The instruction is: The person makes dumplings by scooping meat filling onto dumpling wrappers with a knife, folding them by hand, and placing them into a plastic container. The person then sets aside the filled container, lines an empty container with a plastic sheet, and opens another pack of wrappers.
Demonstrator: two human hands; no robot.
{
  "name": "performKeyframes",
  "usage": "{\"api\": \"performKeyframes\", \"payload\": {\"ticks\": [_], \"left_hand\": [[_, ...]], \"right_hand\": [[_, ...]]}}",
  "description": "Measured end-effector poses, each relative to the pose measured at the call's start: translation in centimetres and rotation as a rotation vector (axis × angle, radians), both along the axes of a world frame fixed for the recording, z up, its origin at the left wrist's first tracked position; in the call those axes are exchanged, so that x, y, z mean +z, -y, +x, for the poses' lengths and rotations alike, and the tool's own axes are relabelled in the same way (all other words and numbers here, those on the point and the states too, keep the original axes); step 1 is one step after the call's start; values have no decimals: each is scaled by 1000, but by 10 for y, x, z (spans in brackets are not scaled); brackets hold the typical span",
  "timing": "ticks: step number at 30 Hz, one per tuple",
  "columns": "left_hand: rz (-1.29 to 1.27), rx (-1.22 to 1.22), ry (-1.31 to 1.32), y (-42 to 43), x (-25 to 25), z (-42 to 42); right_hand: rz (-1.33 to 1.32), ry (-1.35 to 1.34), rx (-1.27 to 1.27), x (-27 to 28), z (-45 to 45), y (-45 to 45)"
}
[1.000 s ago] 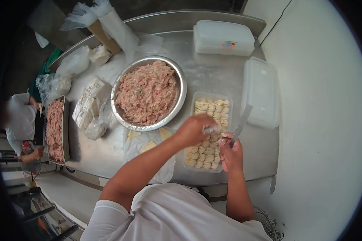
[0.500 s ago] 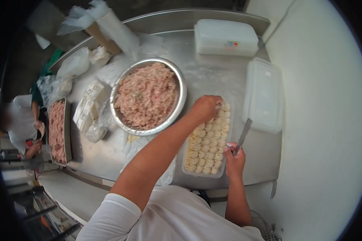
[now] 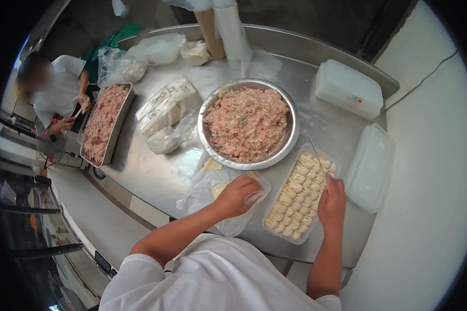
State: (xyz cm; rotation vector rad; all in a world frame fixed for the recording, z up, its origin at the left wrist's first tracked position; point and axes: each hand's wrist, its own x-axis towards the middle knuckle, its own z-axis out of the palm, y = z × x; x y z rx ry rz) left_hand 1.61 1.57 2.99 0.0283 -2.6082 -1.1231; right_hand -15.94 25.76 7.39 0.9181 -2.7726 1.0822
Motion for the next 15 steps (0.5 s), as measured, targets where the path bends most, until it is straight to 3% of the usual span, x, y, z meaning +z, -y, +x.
{"api": "performKeyframes", "payload": {"ticks": [1, 4, 7, 10, 15], "left_hand": [[-7, 18, -4, 4, -10, 19], [-94, 166, 86, 20, -38, 72], [-139, 155, 110, 24, -68, 92], [-124, 161, -15, 24, -80, 91], [-9, 235, 62, 26, -74, 87]], "right_hand": [[-7, -4, 18, 10, -10, 13], [292, -368, 83, 24, -41, 61], [408, -538, 152, 15, -70, 104], [616, -478, 290, 31, -48, 124], [723, -498, 405, 46, -11, 117]]}}
